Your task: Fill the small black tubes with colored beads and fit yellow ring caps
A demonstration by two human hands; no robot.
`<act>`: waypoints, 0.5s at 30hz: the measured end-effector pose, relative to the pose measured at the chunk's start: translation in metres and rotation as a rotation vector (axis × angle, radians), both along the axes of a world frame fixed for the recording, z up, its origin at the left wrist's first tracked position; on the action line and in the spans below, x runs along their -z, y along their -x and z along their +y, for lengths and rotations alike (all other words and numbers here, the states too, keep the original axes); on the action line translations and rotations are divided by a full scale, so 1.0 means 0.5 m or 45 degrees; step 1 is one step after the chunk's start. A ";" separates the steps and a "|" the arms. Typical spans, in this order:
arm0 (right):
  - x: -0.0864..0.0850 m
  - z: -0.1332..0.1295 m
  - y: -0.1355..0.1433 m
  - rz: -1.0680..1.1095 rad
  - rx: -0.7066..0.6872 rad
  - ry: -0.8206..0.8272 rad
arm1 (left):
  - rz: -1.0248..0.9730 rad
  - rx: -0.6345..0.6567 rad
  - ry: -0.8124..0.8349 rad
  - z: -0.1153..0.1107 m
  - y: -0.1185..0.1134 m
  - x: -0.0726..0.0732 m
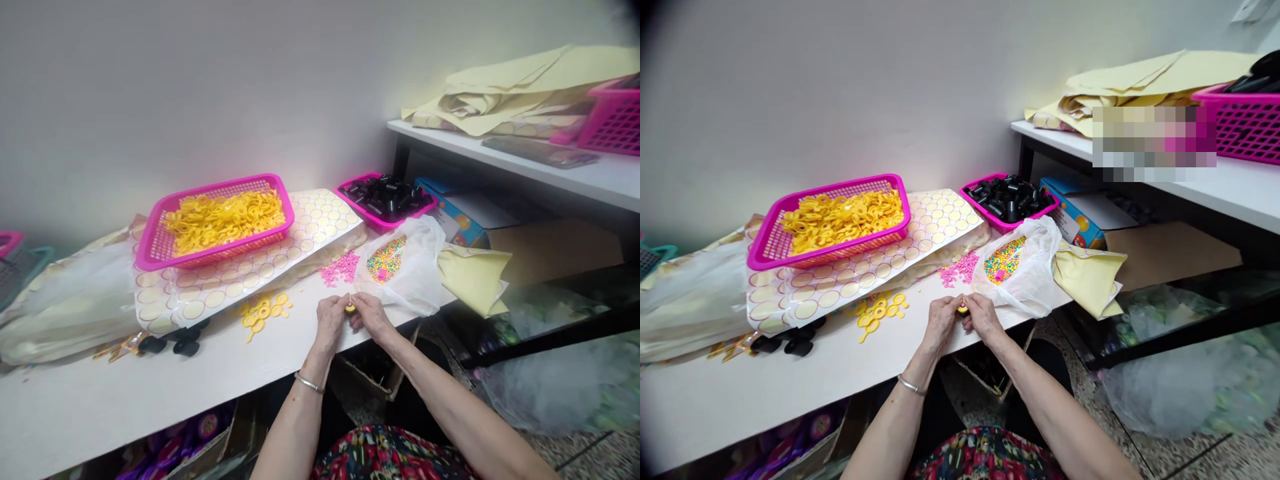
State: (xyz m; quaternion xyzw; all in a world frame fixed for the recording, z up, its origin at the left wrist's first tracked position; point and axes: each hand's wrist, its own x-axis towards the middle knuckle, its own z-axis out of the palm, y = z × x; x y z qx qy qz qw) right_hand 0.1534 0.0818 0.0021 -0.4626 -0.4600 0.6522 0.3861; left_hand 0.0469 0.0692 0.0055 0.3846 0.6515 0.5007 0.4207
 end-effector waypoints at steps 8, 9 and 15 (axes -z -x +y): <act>-0.003 -0.018 -0.025 0.338 -0.053 0.026 | -0.310 -0.081 -0.095 -0.026 -0.007 0.004; -0.003 -0.019 -0.026 0.364 -0.030 0.039 | -0.365 -0.075 -0.100 -0.030 -0.008 0.008; -0.006 -0.025 -0.022 0.408 0.050 0.023 | -0.503 0.121 -0.169 -0.053 -0.013 0.017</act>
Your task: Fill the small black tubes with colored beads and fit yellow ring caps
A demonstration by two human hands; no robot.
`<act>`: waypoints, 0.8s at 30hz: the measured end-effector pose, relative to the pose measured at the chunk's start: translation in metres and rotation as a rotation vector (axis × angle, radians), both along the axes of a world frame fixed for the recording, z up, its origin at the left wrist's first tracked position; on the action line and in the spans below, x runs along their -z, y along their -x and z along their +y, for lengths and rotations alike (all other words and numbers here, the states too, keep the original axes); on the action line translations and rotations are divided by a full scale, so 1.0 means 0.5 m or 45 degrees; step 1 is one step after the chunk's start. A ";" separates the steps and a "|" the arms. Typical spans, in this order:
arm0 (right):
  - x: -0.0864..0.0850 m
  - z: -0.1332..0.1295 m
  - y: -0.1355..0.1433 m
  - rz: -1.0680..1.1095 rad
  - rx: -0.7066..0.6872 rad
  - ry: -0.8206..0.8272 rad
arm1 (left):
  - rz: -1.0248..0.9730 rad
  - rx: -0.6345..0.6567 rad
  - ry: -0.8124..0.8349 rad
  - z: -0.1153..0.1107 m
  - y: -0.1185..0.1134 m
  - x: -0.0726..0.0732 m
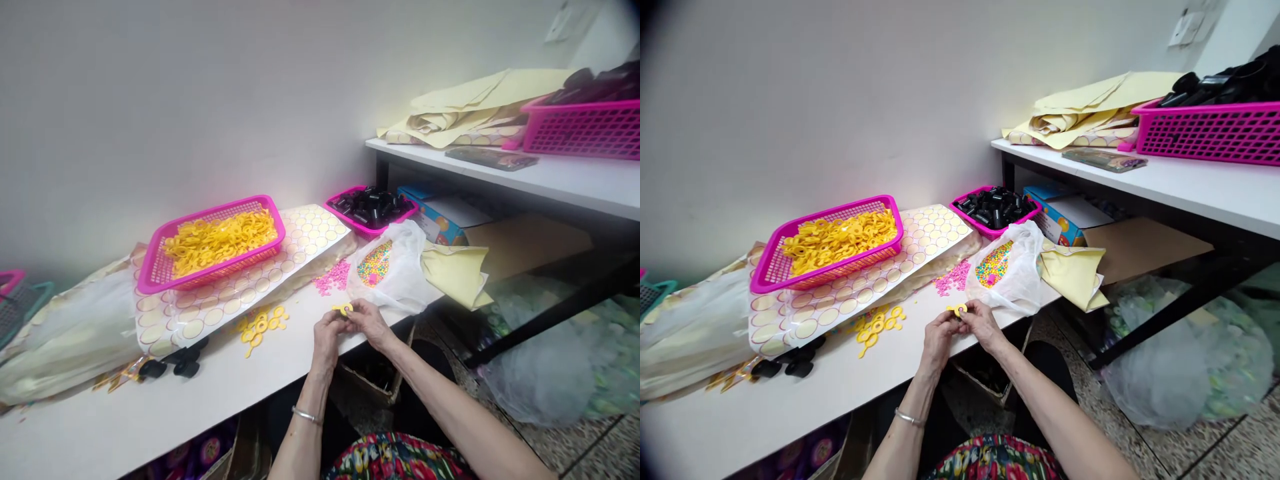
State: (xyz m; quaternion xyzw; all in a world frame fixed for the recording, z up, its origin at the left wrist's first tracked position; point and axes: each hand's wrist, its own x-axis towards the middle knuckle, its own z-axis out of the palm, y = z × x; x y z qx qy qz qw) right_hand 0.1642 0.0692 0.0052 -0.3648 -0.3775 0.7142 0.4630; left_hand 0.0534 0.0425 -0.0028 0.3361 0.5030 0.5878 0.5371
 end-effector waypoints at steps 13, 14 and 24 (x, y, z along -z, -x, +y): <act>-0.061 -0.083 -0.077 -0.182 -0.091 0.009 | 0.674 0.045 -0.355 -0.046 -0.028 -0.027; -0.071 -0.088 -0.088 -0.173 -0.131 0.055 | 0.702 0.088 -0.399 -0.053 -0.027 -0.038; -0.105 -0.139 -0.111 0.089 -0.200 0.131 | 0.700 0.302 -0.535 -0.113 -0.078 -0.073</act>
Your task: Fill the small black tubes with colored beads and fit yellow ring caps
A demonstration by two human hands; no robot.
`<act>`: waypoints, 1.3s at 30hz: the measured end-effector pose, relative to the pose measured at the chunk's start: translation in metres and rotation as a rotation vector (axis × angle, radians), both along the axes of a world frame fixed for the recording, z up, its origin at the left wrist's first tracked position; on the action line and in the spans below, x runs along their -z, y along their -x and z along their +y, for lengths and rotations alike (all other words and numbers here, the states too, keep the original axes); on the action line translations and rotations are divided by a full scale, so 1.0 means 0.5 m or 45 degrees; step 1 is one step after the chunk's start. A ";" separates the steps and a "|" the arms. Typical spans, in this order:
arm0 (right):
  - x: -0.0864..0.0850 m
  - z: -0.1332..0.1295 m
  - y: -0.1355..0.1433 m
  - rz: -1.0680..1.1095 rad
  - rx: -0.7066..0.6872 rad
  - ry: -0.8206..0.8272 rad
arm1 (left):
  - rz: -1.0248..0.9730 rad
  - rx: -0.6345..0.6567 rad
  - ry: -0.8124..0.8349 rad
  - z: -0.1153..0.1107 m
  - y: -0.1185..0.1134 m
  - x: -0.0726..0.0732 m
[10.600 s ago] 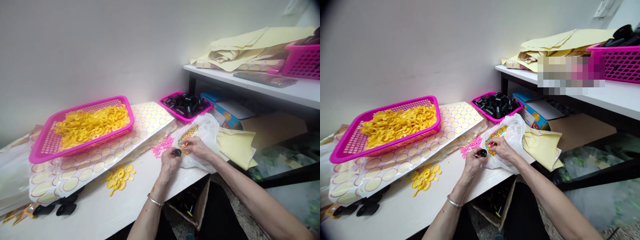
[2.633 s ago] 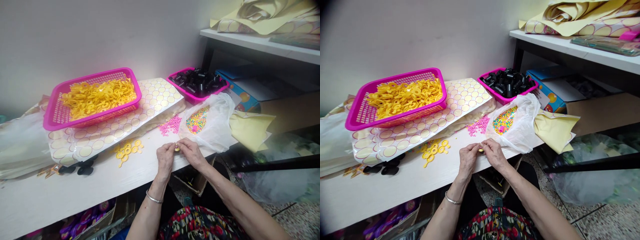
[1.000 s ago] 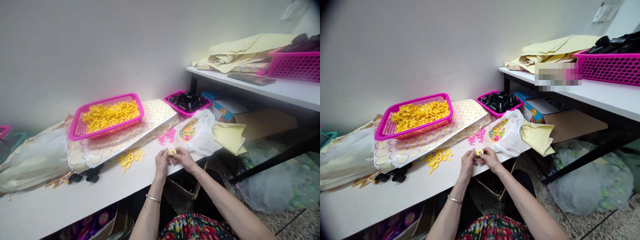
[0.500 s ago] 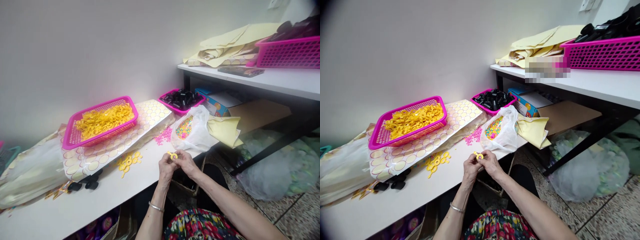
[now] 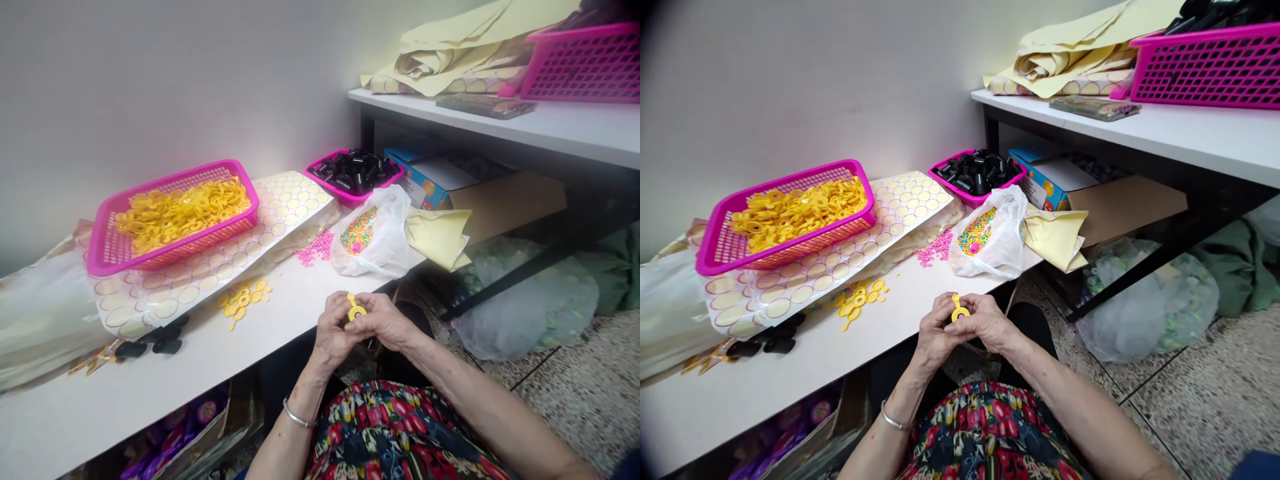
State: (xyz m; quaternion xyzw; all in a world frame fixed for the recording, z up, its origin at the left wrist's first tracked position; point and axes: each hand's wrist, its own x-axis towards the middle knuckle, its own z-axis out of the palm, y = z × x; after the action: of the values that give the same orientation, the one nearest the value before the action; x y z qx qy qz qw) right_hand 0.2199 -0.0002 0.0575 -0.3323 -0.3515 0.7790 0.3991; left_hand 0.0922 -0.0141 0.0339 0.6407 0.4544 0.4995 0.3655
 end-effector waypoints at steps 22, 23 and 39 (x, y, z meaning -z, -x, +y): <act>0.060 -0.015 -0.056 0.092 -0.231 0.065 | -0.003 0.460 0.309 -0.024 0.004 -0.018; 0.058 -0.015 -0.060 0.067 -0.244 -0.017 | 0.022 0.462 0.299 -0.024 0.004 -0.020; 0.060 -0.027 -0.061 -0.067 -0.209 -0.081 | 0.402 0.447 0.039 -0.035 -0.013 -0.007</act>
State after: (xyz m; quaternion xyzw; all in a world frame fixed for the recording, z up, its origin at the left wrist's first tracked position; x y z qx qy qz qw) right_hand 0.2503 -0.0138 0.0273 -0.3096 -0.4125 0.7886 0.3348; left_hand 0.0986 -0.0317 0.0374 0.7743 0.3952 0.3149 0.3809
